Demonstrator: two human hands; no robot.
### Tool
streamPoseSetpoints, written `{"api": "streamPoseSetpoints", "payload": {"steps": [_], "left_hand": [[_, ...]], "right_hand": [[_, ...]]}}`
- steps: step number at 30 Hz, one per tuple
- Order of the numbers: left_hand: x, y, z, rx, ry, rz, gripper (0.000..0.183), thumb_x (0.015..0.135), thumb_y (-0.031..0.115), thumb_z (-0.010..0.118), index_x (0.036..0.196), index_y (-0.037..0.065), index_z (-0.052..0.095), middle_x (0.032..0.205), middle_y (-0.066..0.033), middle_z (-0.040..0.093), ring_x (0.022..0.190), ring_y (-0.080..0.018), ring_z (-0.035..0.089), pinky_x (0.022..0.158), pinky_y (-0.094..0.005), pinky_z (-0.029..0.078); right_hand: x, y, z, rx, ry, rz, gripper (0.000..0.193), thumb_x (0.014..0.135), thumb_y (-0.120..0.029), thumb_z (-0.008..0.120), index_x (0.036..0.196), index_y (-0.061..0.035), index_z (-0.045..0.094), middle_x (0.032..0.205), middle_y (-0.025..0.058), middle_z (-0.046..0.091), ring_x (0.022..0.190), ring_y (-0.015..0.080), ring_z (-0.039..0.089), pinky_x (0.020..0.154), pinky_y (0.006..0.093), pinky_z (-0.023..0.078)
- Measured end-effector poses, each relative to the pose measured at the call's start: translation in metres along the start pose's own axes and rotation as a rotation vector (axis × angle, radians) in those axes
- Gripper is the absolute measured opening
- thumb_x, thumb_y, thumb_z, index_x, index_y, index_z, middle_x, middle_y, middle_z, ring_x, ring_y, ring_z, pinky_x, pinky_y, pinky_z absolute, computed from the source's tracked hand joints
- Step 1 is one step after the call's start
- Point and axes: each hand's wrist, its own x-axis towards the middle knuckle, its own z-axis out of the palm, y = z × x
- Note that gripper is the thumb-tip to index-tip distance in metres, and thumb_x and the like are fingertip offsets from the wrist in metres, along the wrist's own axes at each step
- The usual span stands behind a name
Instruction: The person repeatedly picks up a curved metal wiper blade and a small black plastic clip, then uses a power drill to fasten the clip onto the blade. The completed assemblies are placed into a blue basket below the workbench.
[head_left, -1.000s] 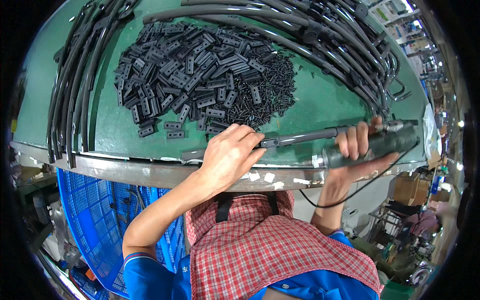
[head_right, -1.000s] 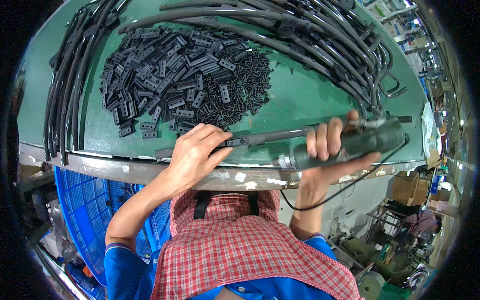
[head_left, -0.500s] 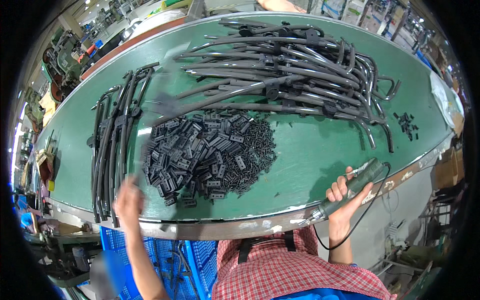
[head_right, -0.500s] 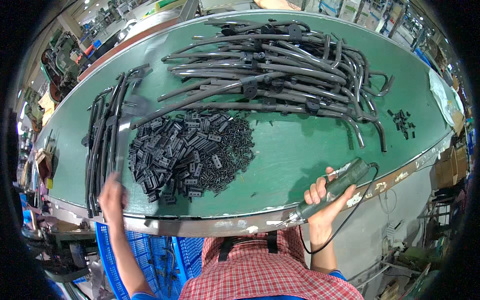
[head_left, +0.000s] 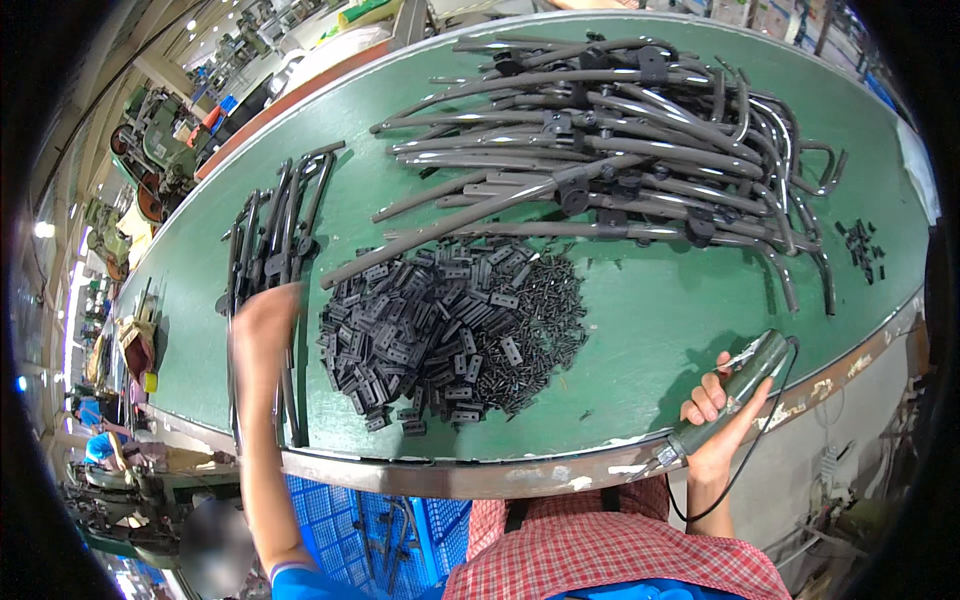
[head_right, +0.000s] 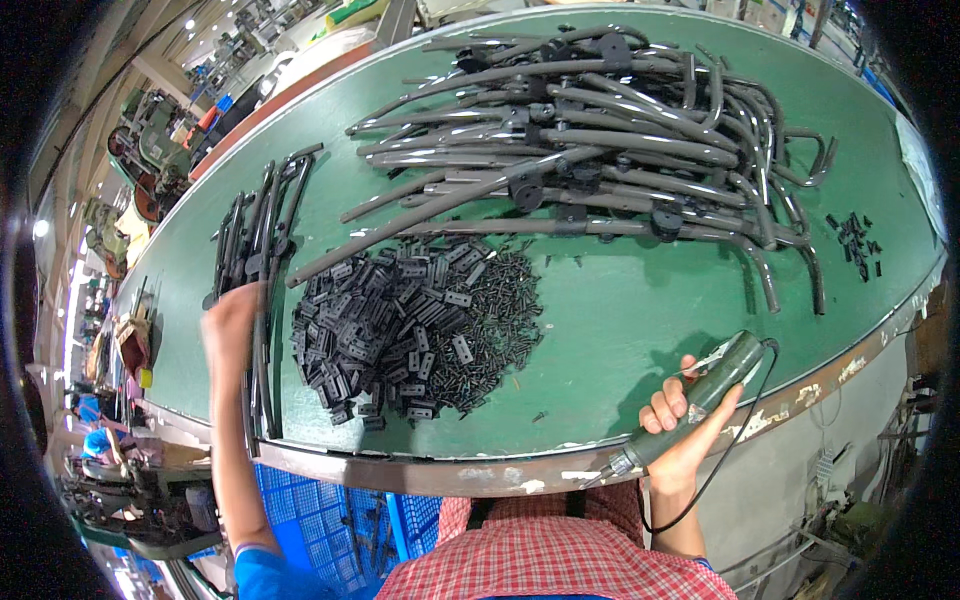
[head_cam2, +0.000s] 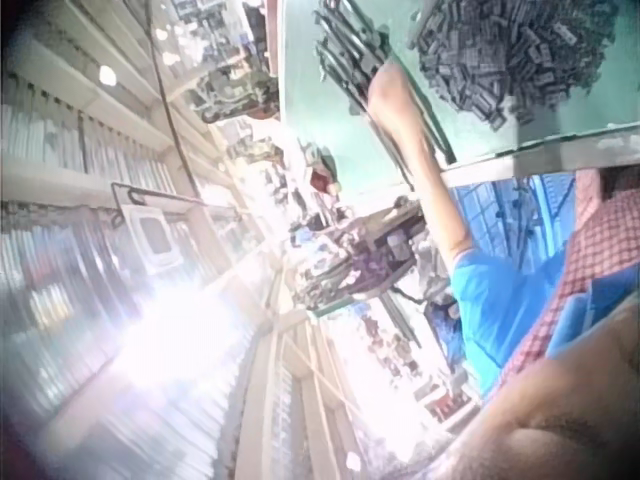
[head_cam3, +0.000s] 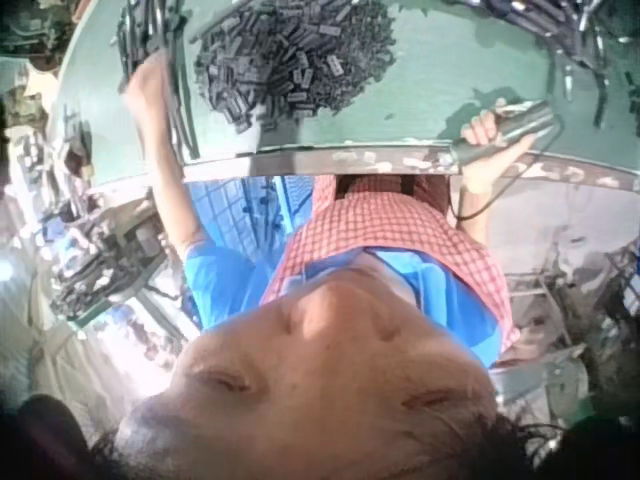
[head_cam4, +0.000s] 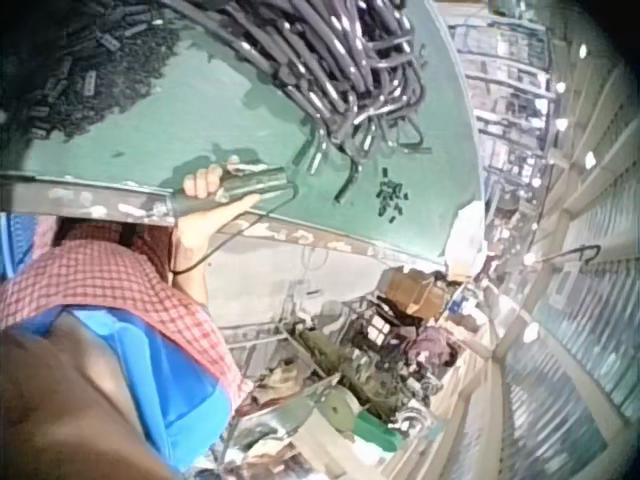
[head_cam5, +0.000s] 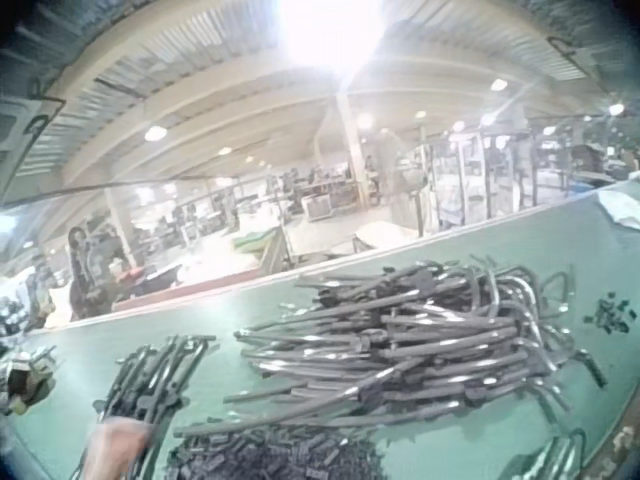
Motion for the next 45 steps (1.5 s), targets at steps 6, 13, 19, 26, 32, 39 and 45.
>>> {"api": "streamPoseSetpoints", "payload": {"steps": [6, 13, 19, 26, 32, 39, 45], "left_hand": [[0.042, 0.110, 0.219, 0.369, -0.255, 0.647, 0.019, 0.080, 0.016, 0.062, 0.095, 0.004, 0.066, 0.086, -0.0168, 0.062, 0.080, -0.0343, 0.064, 0.070, -0.0439, 0.051], [0.027, 0.129, 0.197, 0.229, -0.266, 0.890, 0.021, 0.078, 0.016, 0.067, 0.096, 0.005, 0.060, 0.094, -0.0156, 0.057, 0.082, -0.0348, 0.061, 0.070, -0.0436, 0.051], [-0.094, 0.130, 0.126, -0.098, -0.700, 0.548, 0.028, 0.084, 0.014, 0.066, 0.107, 0.001, 0.058, 0.087, -0.0186, 0.061, 0.078, -0.0363, 0.063, 0.068, -0.0415, 0.051], [-0.144, 0.102, 0.153, -0.389, -0.812, 0.388, 0.033, 0.089, 0.021, 0.062, 0.110, -0.004, 0.059, 0.098, -0.0215, 0.063, 0.087, -0.0375, 0.063, 0.075, -0.0401, 0.051], [-0.132, 0.102, 0.165, -0.350, -0.771, 0.433, 0.034, 0.088, 0.024, 0.062, 0.110, -0.002, 0.060, 0.100, -0.0201, 0.064, 0.088, -0.0376, 0.063, 0.075, -0.0399, 0.052], [-0.133, 0.105, 0.161, -0.345, -0.753, 0.400, 0.031, 0.088, 0.024, 0.061, 0.108, 0.000, 0.061, 0.097, -0.0168, 0.064, 0.082, -0.0363, 0.064, 0.070, -0.0422, 0.052], [-0.134, 0.102, 0.159, -0.331, -0.712, 0.416, 0.032, 0.089, 0.025, 0.060, 0.109, 0.001, 0.062, 0.088, -0.0157, 0.062, 0.073, -0.0352, 0.062, 0.064, -0.0422, 0.051]], "right_hand": [[0.004, 0.001, 0.006, 0.101, 0.142, 0.071, 0.064, 0.088, -0.067, 0.041, 0.114, -0.0101, 0.053, 0.062, -0.0021, 0.035, 0.049, 0.0092, 0.030, 0.047, 0.0253, 0.026], [0.006, -0.003, 0.000, 0.124, 0.068, 0.103, 0.068, 0.089, -0.071, 0.033, 0.113, -0.0101, 0.051, 0.061, 0.0003, 0.039, 0.049, 0.0125, 0.036, 0.048, 0.0297, 0.033], [0.000, 0.000, 0.002, 0.074, 0.014, 0.088, 0.072, 0.087, -0.073, 0.032, 0.116, -0.0092, 0.050, 0.061, 0.0009, 0.039, 0.048, 0.0130, 0.037, 0.048, 0.0292, 0.033], [-0.007, 0.007, 0.028, 0.006, -0.328, 0.102, 0.084, 0.078, -0.081, 0.039, 0.122, -0.0096, 0.050, 0.057, 0.0002, 0.038, 0.043, 0.0132, 0.039, 0.041, 0.0297, 0.036], [0.036, 0.029, 0.110, -0.061, -0.272, -0.194, 0.087, 0.079, -0.081, 0.038, 0.128, -0.0089, 0.049, 0.061, -0.0008, 0.037, 0.047, 0.0110, 0.035, 0.045, 0.0286, 0.032], [0.070, 0.098, 0.111, -0.748, -0.341, -0.406, 0.093, 0.075, -0.081, 0.047, 0.128, -0.0044, 0.040, 0.071, 0.0027, 0.048, 0.061, 0.0173, 0.047, 0.059, 0.0346, 0.042], [0.053, 0.092, 0.119, -0.496, -0.292, -0.349, 0.095, 0.074, -0.083, 0.045, 0.128, -0.0051, 0.042, 0.070, 0.0015, 0.045, 0.058, 0.0152, 0.043, 0.057, 0.0328, 0.039]]}}
